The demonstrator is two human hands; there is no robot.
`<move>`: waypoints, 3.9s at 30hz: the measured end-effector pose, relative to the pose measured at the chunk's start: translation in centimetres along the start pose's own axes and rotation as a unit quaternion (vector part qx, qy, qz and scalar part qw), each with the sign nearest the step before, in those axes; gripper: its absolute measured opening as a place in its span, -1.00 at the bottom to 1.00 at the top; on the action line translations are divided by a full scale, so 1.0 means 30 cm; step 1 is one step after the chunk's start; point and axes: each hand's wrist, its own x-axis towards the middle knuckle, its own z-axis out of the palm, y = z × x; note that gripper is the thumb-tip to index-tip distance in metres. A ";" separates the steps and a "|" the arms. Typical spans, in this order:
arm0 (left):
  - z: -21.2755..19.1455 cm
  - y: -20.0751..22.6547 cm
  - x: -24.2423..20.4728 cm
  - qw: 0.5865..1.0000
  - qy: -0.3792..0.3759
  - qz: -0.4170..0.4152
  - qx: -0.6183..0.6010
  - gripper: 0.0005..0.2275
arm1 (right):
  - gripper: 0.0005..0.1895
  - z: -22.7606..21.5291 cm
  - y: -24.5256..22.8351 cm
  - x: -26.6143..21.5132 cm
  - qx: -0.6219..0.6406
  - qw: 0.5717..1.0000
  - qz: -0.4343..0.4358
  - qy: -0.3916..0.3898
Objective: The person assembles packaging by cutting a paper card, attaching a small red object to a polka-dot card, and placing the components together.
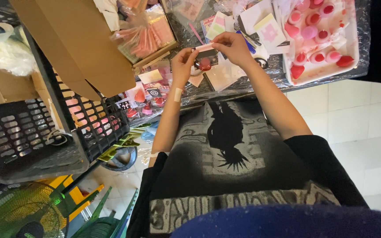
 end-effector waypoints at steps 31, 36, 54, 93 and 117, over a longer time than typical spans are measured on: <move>-0.005 -0.088 -0.069 0.999 0.037 0.024 0.021 -0.81 | -0.90 0.021 0.029 -0.147 -0.393 0.890 -0.152 0.175; 0.036 -0.027 -0.102 0.989 0.039 0.014 0.142 -0.86 | -0.68 0.036 0.074 -0.118 -0.140 0.990 0.004 0.031; 0.072 0.018 -0.119 0.972 -0.001 -0.008 0.233 -0.86 | -0.88 0.009 0.133 -0.148 -0.089 0.994 -0.038 0.057; 0.012 -0.031 -0.060 0.978 -0.003 -0.007 0.210 -0.86 | -0.88 -0.008 0.169 -0.019 0.026 0.992 0.118 -0.030; 0.090 -0.034 -0.291 0.821 -0.092 0.335 0.454 -0.88 | -0.83 -0.013 0.109 -0.411 -0.462 0.854 -0.238 -0.025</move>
